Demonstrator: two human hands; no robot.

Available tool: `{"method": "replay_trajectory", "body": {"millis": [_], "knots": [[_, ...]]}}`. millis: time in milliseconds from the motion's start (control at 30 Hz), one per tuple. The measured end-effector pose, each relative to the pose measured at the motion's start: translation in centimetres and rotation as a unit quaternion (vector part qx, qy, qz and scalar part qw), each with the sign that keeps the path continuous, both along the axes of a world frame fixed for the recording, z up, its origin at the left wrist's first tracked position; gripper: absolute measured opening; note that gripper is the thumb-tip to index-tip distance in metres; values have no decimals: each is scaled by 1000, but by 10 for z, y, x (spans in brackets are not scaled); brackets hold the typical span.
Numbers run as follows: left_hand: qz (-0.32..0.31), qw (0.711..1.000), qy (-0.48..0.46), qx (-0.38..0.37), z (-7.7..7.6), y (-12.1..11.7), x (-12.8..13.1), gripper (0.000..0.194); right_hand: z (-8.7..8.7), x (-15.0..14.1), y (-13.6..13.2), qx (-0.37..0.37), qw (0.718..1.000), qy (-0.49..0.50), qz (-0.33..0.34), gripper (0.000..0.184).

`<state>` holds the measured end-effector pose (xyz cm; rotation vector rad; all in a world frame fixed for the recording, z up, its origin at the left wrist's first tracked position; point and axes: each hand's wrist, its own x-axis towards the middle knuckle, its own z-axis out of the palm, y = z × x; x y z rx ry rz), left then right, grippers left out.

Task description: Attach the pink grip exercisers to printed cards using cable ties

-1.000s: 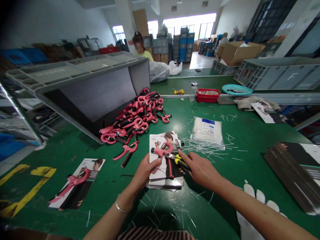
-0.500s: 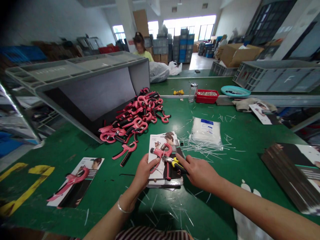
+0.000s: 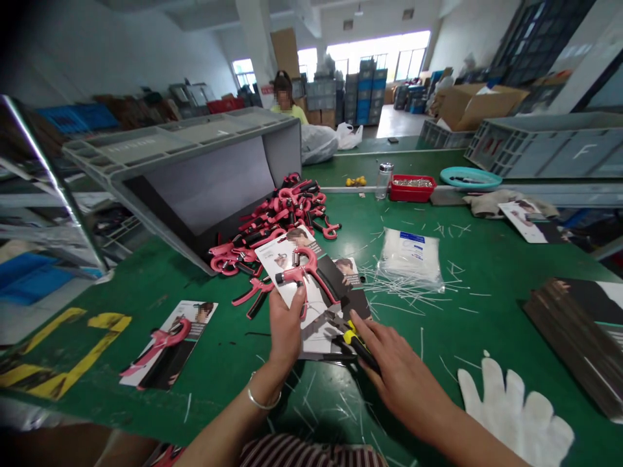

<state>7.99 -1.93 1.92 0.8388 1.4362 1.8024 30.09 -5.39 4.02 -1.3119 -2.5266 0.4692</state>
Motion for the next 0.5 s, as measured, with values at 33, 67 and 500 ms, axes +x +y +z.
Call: {"method": "replay_trajectory", "body": {"millis": [33, 67, 500], "knots": [[2, 1000, 9, -4, 1, -2, 2, 42, -3, -6, -2, 8, 1000, -1, -8, 68], [4, 1000, 17, -10, 2, -4, 3, 42, -5, -12, -3, 18, 1000, -3, -15, 69], [4, 996, 74, -42, -2, -21, -9, 43, -18, -43, -11, -8, 998, 54, -11, 76]]}}
